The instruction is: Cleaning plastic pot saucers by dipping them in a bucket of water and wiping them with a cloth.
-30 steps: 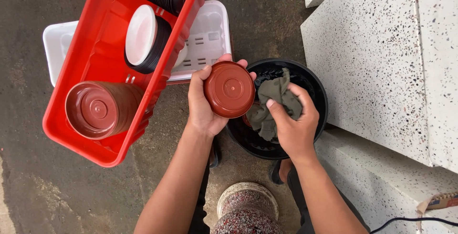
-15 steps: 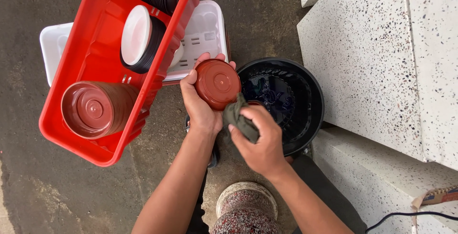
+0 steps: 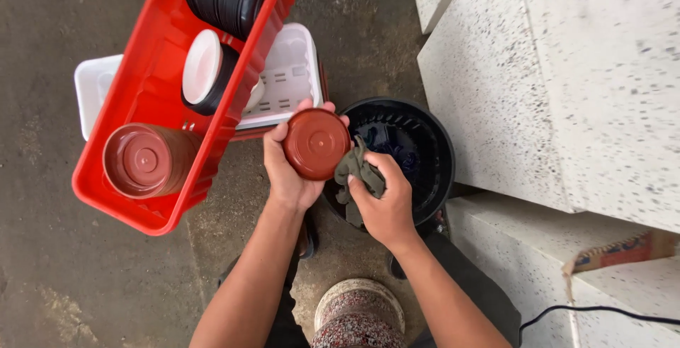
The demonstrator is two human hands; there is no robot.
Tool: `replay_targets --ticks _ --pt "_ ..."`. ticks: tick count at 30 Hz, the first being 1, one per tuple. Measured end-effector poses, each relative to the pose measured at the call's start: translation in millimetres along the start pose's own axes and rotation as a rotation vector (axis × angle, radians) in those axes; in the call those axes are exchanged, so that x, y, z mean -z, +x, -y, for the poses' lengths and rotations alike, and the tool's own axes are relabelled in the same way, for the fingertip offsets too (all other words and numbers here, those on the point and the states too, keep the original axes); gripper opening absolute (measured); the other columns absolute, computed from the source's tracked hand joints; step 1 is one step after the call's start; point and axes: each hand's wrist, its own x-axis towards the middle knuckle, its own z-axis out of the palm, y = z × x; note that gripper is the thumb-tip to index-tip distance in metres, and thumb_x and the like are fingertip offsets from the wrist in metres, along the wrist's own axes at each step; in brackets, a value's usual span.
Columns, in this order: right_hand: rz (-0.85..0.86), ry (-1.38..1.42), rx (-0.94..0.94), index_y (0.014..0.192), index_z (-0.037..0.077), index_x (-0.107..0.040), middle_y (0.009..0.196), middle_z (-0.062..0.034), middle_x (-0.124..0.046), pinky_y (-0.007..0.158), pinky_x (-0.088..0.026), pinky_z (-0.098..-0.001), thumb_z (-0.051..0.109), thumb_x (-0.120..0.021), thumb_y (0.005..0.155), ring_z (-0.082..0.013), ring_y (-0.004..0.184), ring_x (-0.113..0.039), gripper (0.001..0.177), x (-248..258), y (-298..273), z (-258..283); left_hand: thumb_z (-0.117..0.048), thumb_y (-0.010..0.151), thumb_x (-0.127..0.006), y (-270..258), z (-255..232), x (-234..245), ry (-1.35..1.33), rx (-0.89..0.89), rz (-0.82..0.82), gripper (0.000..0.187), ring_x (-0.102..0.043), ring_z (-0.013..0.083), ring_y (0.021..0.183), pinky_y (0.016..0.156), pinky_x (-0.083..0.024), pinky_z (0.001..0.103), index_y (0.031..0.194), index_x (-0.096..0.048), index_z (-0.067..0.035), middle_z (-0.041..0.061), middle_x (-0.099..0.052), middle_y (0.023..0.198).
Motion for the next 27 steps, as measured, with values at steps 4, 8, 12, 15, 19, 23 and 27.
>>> replay_targets --ticks 4,8,12,15,19,23,27 --pt "-0.031 -0.028 -0.098 0.12 0.002 -0.066 0.1 -0.0192 -0.068 0.076 -0.057 -0.0525 0.002 -0.07 0.095 -0.0357 0.093 -0.071 0.025 16 -19 -4 -0.041 0.093 -0.049 -17 10 6 0.055 0.079 0.04 0.062 -0.055 0.0522 0.133 0.099 -0.051 0.067 0.147 -0.055 -0.012 0.025 -0.057 0.148" --pt "-0.013 -0.053 -0.273 0.13 0.002 -0.064 0.114 -0.0248 -0.068 0.087 -0.057 -0.0606 0.007 -0.07 0.096 -0.0421 0.108 -0.07 0.035 27 -55 -6 -0.04 0.089 -0.048 -68 17 18 0.115 0.153 -0.062 0.064 -0.058 0.05 0.129 0.096 -0.052 0.063 0.146 -0.057 -0.014 0.023 -0.06 0.145" --pt "-0.031 -0.04 -0.484 0.141 0.001 -0.059 0.131 -0.0299 -0.064 0.102 -0.053 -0.0663 0.012 -0.066 0.098 -0.0475 0.124 -0.064 0.045 36 -90 19 -0.038 0.089 -0.048 -118 31 28 0.218 0.279 -0.107 0.067 -0.053 0.0487 0.138 0.097 -0.05 0.059 0.15 -0.055 -0.013 0.022 -0.057 0.15" --pt "-0.151 -0.152 -0.478 0.131 0.011 -0.07 0.127 -0.007 -0.075 0.099 -0.058 -0.0389 0.021 -0.07 0.091 -0.0233 0.117 -0.071 0.041 40 -125 4 -0.034 0.096 -0.044 -169 37 9 0.301 0.274 -0.034 0.05 -0.063 0.0264 0.1 0.077 -0.051 0.038 0.133 -0.063 -0.007 0.014 -0.068 0.132" --pt "-0.151 -0.203 -0.61 0.141 0.015 -0.066 0.144 -0.0044 -0.066 0.11 -0.053 -0.0449 0.027 -0.069 0.093 -0.0253 0.133 -0.062 0.05 52 -145 17 -0.041 0.096 -0.046 -209 41 -7 0.378 0.405 -0.081 0.058 -0.06 0.0265 0.096 0.074 -0.05 0.04 0.145 -0.062 -0.013 0.008 -0.062 0.134" --pt "-0.107 -0.252 -0.655 0.14 0.018 -0.066 0.146 -0.0017 -0.066 0.114 -0.05 -0.0422 0.031 -0.068 0.093 -0.0232 0.136 -0.061 0.049 62 -153 43 -0.053 0.096 -0.044 -230 42 -31 0.677 0.598 -0.127 0.063 -0.065 0.0307 0.101 0.078 -0.055 0.043 0.15 -0.059 -0.024 0.012 -0.063 0.136" --pt "-0.047 -0.31 -0.603 0.138 0.02 -0.067 0.137 -0.0016 -0.071 0.103 -0.059 -0.0402 0.033 -0.066 0.094 -0.0227 0.125 -0.068 0.046 55 -157 48 -0.063 0.096 -0.03 -234 40 -37 0.875 0.596 -0.049 0.077 -0.068 0.0293 0.116 0.099 -0.055 0.042 0.157 -0.052 -0.022 0.012 -0.067 0.141"
